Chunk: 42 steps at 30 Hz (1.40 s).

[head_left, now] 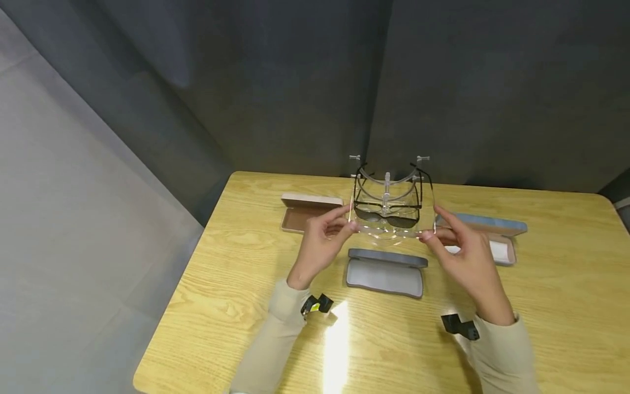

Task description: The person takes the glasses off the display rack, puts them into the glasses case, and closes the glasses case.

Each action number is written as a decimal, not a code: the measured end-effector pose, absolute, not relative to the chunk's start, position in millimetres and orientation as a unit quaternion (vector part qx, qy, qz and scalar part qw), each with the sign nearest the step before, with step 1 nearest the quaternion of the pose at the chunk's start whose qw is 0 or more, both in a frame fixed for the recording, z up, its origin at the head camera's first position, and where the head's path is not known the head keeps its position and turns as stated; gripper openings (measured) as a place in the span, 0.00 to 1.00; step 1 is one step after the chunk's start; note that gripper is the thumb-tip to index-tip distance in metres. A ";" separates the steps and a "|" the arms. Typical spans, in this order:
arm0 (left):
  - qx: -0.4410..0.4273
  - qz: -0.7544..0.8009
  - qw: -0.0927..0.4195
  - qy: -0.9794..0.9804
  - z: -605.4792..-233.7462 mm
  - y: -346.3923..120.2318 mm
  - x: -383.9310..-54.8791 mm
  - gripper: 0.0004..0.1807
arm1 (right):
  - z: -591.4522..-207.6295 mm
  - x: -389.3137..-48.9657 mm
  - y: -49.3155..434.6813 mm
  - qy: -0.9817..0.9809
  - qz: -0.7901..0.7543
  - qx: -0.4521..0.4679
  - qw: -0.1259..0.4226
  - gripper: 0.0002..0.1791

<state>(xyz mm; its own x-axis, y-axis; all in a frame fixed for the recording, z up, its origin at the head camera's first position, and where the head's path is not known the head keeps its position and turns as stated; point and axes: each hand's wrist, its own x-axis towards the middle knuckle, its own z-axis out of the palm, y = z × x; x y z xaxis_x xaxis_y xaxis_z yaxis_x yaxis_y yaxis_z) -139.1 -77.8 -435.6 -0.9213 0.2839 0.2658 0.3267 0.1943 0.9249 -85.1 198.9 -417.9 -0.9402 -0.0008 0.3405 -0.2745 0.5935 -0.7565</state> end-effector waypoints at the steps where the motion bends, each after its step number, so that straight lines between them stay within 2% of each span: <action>1: -0.198 -0.603 0.018 -0.773 -435.7 -78.5 -137.1 0.23 | -417.4 -82.8 198.8 -0.881 0.442 0.077 0.150 0.34; 6: -0.196 -0.606 0.012 -0.771 -436.7 -80.7 -127.7 0.23 | -417.2 -72.2 198.8 -0.884 0.441 0.077 0.134 0.34; 18: -0.170 -0.626 -0.035 -0.760 -442.8 -83.3 -117.7 0.22 | -426.2 -63.1 199.9 -0.874 0.456 0.100 0.136 0.33; 29: -0.164 -0.653 -0.073 -0.736 -442.8 -82.4 -117.5 0.21 | -423.5 -61.6 201.1 -0.879 0.462 0.065 0.096 0.38; 42: -0.176 -0.615 -0.083 -0.764 -441.2 -86.6 -118.8 0.30 | -427.8 -63.5 201.8 -0.873 0.475 0.063 0.085 0.37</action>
